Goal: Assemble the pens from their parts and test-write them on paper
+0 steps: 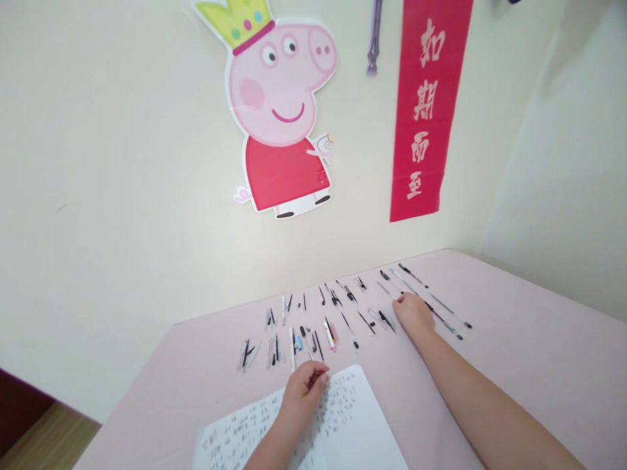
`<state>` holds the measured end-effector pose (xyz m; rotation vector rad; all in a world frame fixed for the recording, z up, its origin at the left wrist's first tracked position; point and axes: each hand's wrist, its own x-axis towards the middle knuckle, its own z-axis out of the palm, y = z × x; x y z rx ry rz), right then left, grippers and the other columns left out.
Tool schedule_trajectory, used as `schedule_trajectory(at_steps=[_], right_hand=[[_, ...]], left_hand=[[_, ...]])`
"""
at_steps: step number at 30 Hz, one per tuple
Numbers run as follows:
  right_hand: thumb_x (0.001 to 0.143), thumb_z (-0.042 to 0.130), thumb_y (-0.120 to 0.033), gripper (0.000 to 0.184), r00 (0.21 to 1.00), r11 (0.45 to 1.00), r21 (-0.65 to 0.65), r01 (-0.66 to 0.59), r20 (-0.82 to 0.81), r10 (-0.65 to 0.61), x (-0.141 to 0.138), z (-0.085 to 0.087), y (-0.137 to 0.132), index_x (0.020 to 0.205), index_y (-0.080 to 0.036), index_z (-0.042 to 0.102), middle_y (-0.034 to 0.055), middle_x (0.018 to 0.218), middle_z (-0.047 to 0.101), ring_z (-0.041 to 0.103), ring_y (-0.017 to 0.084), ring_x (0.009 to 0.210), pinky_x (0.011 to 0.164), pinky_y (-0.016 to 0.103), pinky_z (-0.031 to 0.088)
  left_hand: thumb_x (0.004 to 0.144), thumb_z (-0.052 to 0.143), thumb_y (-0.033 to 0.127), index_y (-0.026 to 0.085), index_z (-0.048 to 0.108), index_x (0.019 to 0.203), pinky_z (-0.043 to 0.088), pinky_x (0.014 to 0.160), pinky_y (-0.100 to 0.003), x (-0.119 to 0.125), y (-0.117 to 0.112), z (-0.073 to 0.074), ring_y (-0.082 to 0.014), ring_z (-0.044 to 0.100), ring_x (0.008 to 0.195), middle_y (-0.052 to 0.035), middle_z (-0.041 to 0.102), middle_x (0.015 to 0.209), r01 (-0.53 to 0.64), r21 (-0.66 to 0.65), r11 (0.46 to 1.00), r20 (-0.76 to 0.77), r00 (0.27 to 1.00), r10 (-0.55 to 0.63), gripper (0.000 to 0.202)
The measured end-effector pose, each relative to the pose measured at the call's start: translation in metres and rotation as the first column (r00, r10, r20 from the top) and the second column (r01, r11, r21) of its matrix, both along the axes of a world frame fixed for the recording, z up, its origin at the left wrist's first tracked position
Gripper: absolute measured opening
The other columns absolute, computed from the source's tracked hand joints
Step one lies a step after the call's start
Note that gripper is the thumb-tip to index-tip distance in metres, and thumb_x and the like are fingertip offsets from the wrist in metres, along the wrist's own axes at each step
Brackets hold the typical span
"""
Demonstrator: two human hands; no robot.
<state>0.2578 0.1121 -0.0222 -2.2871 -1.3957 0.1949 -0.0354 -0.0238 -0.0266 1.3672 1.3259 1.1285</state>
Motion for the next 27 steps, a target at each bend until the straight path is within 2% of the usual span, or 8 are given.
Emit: schedule_trajectory(at_steps=[3, 6, 19, 27], right_hand=[[0.077, 0.048, -0.032, 0.026, 1.0, 1.0, 0.007, 0.002, 0.001, -0.002, -0.004, -0.001, 0.003, 0.084, -0.017, 0.069, 0.0138, 0.088, 0.068, 0.064, 0.026, 0.081, 0.064, 0.033, 0.045], [0.078, 0.049, -0.036, 0.028, 1.0, 1.0, -0.009, 0.014, -0.005, -0.014, -0.007, 0.0, 0.006, 0.085, -0.018, 0.068, 0.0135, 0.087, 0.067, 0.064, 0.027, 0.08, 0.063, 0.034, 0.046], [0.079, 0.051, -0.042, 0.031, 1.0, 1.0, 0.015, 0.017, 0.019, -0.017, -0.008, -0.002, 0.011, 0.083, -0.016, 0.067, 0.0133, 0.088, 0.067, 0.064, 0.026, 0.08, 0.064, 0.033, 0.046], [0.079, 0.051, -0.043, 0.031, 0.999, 1.0, 0.031, -0.005, 0.032, 0.004, -0.006, -0.003, 0.008, 0.082, -0.016, 0.066, 0.0124, 0.087, 0.067, 0.063, 0.024, 0.08, 0.064, 0.031, 0.045]], left_hand=[[0.072, 0.058, 0.033, 0.018, 0.067, 0.079, 0.04, 0.067, -0.029, -0.002, -0.002, 0.002, -0.0195, 0.056, 0.073, -0.0064, 0.064, 0.074, 0.064, 0.063, 0.996, -0.148, 0.987, -0.055, 0.019], [0.075, 0.055, 0.033, 0.019, 0.066, 0.08, 0.04, 0.068, -0.029, -0.003, -0.003, 0.003, -0.0201, 0.056, 0.074, -0.0067, 0.064, 0.077, 0.089, 0.076, 0.993, -0.211, 0.975, -0.071, 0.019], [0.077, 0.052, 0.032, 0.019, 0.066, 0.08, 0.039, 0.068, -0.029, -0.002, -0.004, 0.002, -0.0202, 0.055, 0.074, -0.006, 0.063, 0.077, 0.128, 0.107, 0.986, -0.285, 0.954, -0.093, 0.019], [0.075, 0.054, 0.032, 0.02, 0.067, 0.078, 0.039, 0.067, -0.028, -0.001, -0.005, 0.005, -0.0194, 0.054, 0.072, -0.0054, 0.063, 0.075, 0.117, 0.102, 0.988, -0.256, 0.963, -0.088, 0.018]])
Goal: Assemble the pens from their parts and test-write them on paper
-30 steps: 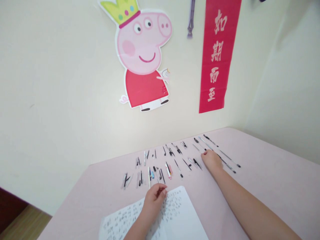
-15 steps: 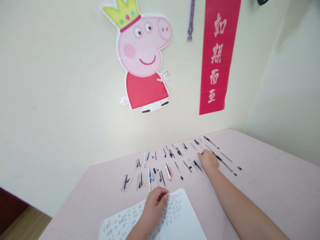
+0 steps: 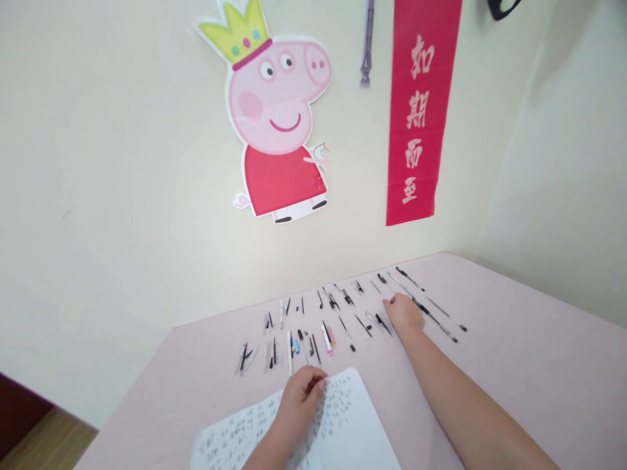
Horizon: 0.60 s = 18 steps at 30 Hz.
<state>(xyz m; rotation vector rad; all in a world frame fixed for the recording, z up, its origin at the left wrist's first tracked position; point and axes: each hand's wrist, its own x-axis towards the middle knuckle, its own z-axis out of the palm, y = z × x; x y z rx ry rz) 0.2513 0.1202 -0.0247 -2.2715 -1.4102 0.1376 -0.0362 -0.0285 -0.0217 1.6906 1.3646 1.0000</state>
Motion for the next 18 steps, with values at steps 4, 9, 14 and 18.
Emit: schedule_trajectory(at_steps=[4, 9, 14, 18], right_hand=[[0.079, 0.051, -0.044, 0.031, 0.999, 1.0, 0.026, 0.007, -0.043, -0.006, 0.004, -0.002, -0.002, 0.086, -0.017, 0.066, 0.0118, 0.091, 0.066, 0.063, 0.022, 0.08, 0.064, 0.029, 0.044], [0.083, 0.046, -0.037, 0.029, 0.996, 0.987, 0.156, -0.04, -0.066, 0.051, 0.009, -0.009, -0.009, 0.088, -0.015, 0.063, 0.0113, 0.092, 0.063, 0.06, 0.02, 0.082, 0.067, 0.028, 0.041], [0.081, 0.045, -0.029, 0.018, 0.978, 0.95, 0.264, -0.169, -0.073, 0.194, 0.005, -0.017, -0.024, 0.084, -0.017, 0.058, 0.0075, 0.09, 0.061, 0.058, 0.018, 0.08, 0.071, 0.026, 0.04], [0.079, 0.045, -0.025, 0.016, 0.954, 0.928, 0.28, -0.245, -0.099, 0.282, 0.002, -0.024, -0.034, 0.084, -0.017, 0.057, 0.006, 0.088, 0.06, 0.057, 0.017, 0.08, 0.072, 0.026, 0.04]], left_hand=[[0.075, 0.053, 0.031, 0.02, 0.067, 0.077, 0.038, 0.065, -0.027, -0.001, 0.0, -0.001, -0.019, 0.054, 0.071, -0.0052, 0.063, 0.075, 0.013, 0.023, 1.0, -0.014, 1.0, -0.013, 0.019], [0.076, 0.052, 0.032, 0.019, 0.067, 0.079, 0.038, 0.065, -0.028, -0.001, -0.001, 0.0, -0.0191, 0.054, 0.071, -0.0051, 0.063, 0.075, 0.024, 0.028, 0.999, -0.034, 0.999, -0.023, 0.02], [0.076, 0.051, 0.03, 0.019, 0.067, 0.079, 0.039, 0.065, -0.029, -0.002, 0.0, -0.001, -0.0191, 0.055, 0.07, -0.006, 0.063, 0.076, 0.033, 0.06, 0.998, -0.075, 0.997, -0.029, 0.02], [0.076, 0.051, 0.028, 0.02, 0.067, 0.078, 0.039, 0.066, -0.028, -0.002, 0.001, -0.004, -0.0191, 0.055, 0.071, -0.0054, 0.063, 0.075, 0.044, 0.065, 0.997, -0.059, 0.997, -0.04, 0.018]])
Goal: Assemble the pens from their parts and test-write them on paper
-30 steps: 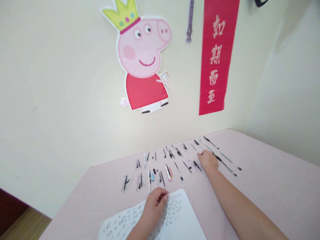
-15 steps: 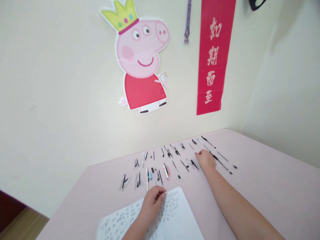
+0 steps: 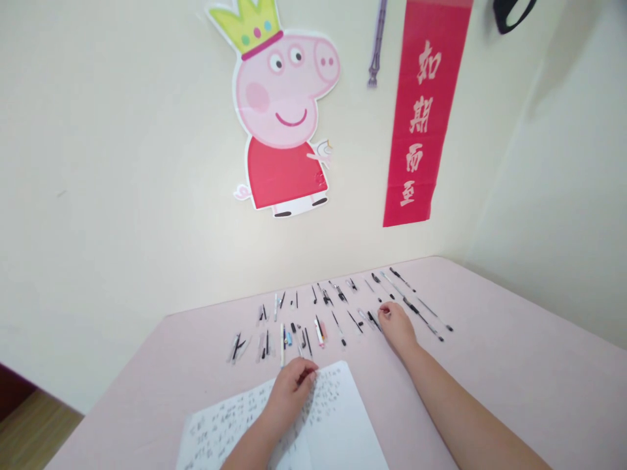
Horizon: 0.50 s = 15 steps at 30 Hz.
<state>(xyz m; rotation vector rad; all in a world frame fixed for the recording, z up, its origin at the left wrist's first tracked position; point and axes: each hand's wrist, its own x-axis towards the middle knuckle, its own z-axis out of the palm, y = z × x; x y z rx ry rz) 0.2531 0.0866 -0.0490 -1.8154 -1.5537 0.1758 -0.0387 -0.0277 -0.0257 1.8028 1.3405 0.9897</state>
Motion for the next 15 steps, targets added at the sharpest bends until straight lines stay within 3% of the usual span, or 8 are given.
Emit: schedule_trajectory(at_steps=[4, 8, 15], right_hand=[[0.078, 0.045, -0.023, 0.016, 0.999, 0.999, -0.024, -0.042, -0.019, 0.042, 0.0015, -0.0053, -0.0021, 0.084, -0.016, 0.057, 0.0056, 0.086, 0.06, 0.057, 0.017, 0.078, 0.072, 0.026, 0.04], [0.076, 0.046, -0.021, 0.016, 0.998, 0.997, -0.046, -0.068, -0.005, 0.068, 0.0031, -0.0082, 0.0002, 0.086, -0.016, 0.058, 0.0051, 0.084, 0.061, 0.057, 0.017, 0.075, 0.068, 0.026, 0.04], [0.076, 0.049, -0.021, 0.016, 0.994, 0.994, 0.02, -0.11, 0.007, 0.11, 0.0011, -0.0037, -0.0025, 0.087, -0.015, 0.058, 0.0056, 0.083, 0.06, 0.057, 0.017, 0.076, 0.07, 0.026, 0.04]], left_hand=[[0.076, 0.05, 0.026, 0.02, 0.066, 0.079, 0.039, 0.068, -0.028, 0.0002, -0.0017, 0.0013, -0.0189, 0.055, 0.074, -0.0051, 0.063, 0.077, 0.014, 0.006, 1.0, -0.02, 1.0, -0.013, 0.017], [0.078, 0.046, 0.022, 0.019, 0.064, 0.081, 0.039, 0.07, -0.028, 0.0014, -0.0033, 0.0051, -0.018, 0.055, 0.076, -0.0048, 0.062, 0.08, 0.031, 0.014, 0.999, -0.136, 0.99, -0.028, 0.018], [0.079, 0.045, 0.02, 0.019, 0.062, 0.083, 0.041, 0.071, -0.029, 0.0024, -0.0031, 0.0058, -0.0173, 0.056, 0.077, -0.0046, 0.062, 0.081, 0.046, 0.046, 0.998, -0.199, 0.979, -0.036, 0.018]])
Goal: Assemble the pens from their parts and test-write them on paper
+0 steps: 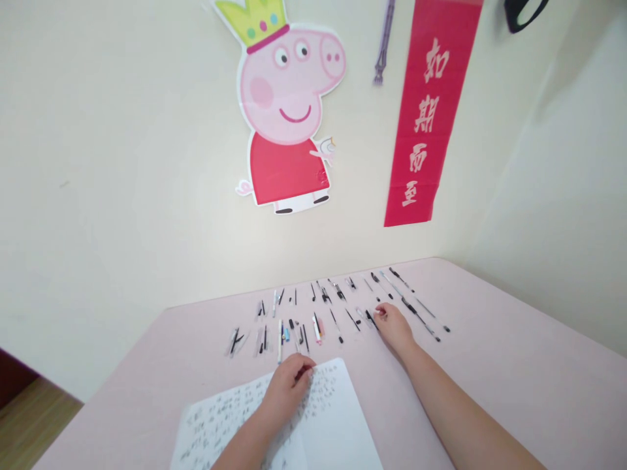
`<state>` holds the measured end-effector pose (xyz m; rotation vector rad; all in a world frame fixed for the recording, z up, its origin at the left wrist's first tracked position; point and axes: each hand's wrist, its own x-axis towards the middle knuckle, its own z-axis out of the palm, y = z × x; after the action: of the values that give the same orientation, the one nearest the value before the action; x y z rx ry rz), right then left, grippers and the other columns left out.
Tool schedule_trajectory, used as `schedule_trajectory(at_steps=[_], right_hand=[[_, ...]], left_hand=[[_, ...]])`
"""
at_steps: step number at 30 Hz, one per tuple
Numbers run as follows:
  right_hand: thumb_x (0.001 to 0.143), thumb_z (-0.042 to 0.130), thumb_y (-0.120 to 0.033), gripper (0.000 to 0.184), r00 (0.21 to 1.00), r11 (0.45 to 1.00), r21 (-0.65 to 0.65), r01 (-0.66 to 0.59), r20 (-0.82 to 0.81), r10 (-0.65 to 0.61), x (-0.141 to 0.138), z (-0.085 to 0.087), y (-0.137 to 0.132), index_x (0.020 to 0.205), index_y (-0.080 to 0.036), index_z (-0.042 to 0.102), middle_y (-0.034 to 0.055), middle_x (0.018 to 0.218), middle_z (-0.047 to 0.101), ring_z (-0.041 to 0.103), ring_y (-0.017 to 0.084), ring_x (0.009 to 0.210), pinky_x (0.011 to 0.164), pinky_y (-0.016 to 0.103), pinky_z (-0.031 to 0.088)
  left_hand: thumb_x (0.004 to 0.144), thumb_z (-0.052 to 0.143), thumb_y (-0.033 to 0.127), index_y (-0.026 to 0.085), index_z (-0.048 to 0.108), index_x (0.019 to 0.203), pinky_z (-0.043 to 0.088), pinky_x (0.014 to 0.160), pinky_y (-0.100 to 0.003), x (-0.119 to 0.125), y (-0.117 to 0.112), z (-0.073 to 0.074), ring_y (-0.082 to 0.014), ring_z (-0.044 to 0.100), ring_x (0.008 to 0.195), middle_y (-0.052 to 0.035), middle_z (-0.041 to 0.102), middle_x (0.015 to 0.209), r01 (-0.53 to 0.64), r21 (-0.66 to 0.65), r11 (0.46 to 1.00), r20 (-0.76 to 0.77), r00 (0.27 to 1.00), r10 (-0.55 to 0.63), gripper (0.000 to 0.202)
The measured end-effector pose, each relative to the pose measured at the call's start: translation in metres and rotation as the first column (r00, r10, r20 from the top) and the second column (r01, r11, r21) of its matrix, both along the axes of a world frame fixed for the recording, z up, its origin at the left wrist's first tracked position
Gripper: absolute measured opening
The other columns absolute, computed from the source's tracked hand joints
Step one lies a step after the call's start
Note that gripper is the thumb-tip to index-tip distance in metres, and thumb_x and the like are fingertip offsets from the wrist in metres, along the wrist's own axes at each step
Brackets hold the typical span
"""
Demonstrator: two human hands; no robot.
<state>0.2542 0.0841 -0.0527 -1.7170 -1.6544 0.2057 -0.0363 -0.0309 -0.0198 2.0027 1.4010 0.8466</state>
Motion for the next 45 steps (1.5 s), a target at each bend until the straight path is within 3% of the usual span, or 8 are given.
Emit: schedule_trajectory(at_steps=[9, 23, 31, 35, 37, 41, 45], right_hand=[[0.075, 0.055, -0.024, 0.007, 0.967, 0.993, 0.074, -0.09, 0.243, 0.069, -0.018, 0.021, -0.016, 0.069, -0.019, 0.056, 0.004, 0.084, 0.054, 0.052, 0.018, 0.083, 0.073, 0.027, 0.038], [0.075, 0.055, -0.024, 0.011, 0.897, 0.997, 0.031, -0.07, 0.44, 0.049, -0.025, 0.024, -0.021, 0.067, -0.017, 0.058, 0.0088, 0.085, 0.055, 0.05, 0.021, 0.082, 0.069, 0.03, 0.037], [0.075, 0.054, -0.019, 0.014, 0.93, 0.985, 0.143, -0.101, 0.364, 0.042, -0.029, 0.03, -0.02, 0.061, -0.018, 0.052, 0.0072, 0.079, 0.055, 0.05, 0.02, 0.078, 0.071, 0.03, 0.037], [0.076, 0.052, -0.017, 0.009, 0.946, 0.944, 0.22, -0.247, 0.266, 0.186, -0.04, 0.037, -0.025, 0.067, -0.019, 0.051, 0.0051, 0.081, 0.056, 0.05, 0.018, 0.079, 0.073, 0.028, 0.038], [0.076, 0.052, -0.016, 0.006, 0.925, 0.912, 0.227, -0.342, 0.25, 0.285, -0.047, 0.039, -0.029, 0.071, -0.018, 0.053, 0.0048, 0.081, 0.057, 0.051, 0.017, 0.078, 0.071, 0.027, 0.038], [0.081, 0.049, -0.019, 0.008, 0.877, 0.881, 0.148, -0.451, 0.256, 0.406, -0.061, 0.042, -0.039, 0.079, -0.018, 0.057, 0.0024, 0.073, 0.06, 0.053, 0.015, 0.066, 0.065, 0.025, 0.037], [0.085, 0.046, -0.023, 0.013, 0.833, 0.846, 0.093, -0.525, 0.26, 0.488, -0.072, 0.045, -0.049, 0.081, -0.019, 0.058, 0.0015, 0.071, 0.062, 0.055, 0.014, 0.066, 0.064, 0.024, 0.037]], left_hand=[[0.08, 0.043, 0.022, 0.019, 0.062, 0.084, 0.042, 0.071, -0.03, 0.001, -0.001, 0.001, -0.0175, 0.056, 0.077, -0.0047, 0.062, 0.081, -0.001, -0.007, 1.0, -0.019, 1.0, 0.0, 0.019], [0.081, 0.043, 0.021, 0.018, 0.062, 0.082, 0.041, 0.07, -0.029, 0.001, 0.001, -0.002, -0.0175, 0.056, 0.077, -0.005, 0.063, 0.081, 0.007, 0.017, 1.0, 0.003, 1.0, -0.007, 0.019], [0.079, 0.044, 0.018, 0.019, 0.062, 0.083, 0.043, 0.068, -0.028, 0.013, 0.001, 0.019, -0.0163, 0.056, 0.074, -0.0043, 0.063, 0.081, 0.047, -0.009, 0.999, -0.023, 0.999, -0.048, 0.018], [0.081, 0.042, 0.015, 0.02, 0.06, 0.091, 0.046, 0.075, -0.03, 0.025, 0.002, 0.027, -0.0163, 0.057, 0.081, -0.006, 0.06, 0.091, 0.089, 0.093, 0.992, -0.01, 0.996, -0.088, 0.021], [0.081, 0.042, 0.014, 0.021, 0.057, 0.1, 0.045, 0.083, -0.034, 0.032, 0.004, 0.026, -0.019, 0.054, 0.098, -0.0087, 0.057, 0.105, 0.097, 0.17, 0.981, -0.022, 0.995, -0.095, 0.026], [0.081, 0.043, 0.013, 0.022, 0.051, 0.116, 0.038, 0.097, -0.045, 0.042, 0.009, 0.017, -0.0239, 0.043, 0.117, -0.0122, 0.047, 0.126, -0.014, 0.324, 0.946, -0.093, 0.995, 0.046, 0.037], [0.083, 0.042, 0.011, 0.025, 0.042, 0.127, 0.03, 0.102, -0.052, 0.038, 0.014, 0.005, -0.0258, 0.033, 0.126, -0.0094, 0.041, 0.135, -0.096, 0.46, 0.883, -0.159, 0.969, 0.188, 0.046]])
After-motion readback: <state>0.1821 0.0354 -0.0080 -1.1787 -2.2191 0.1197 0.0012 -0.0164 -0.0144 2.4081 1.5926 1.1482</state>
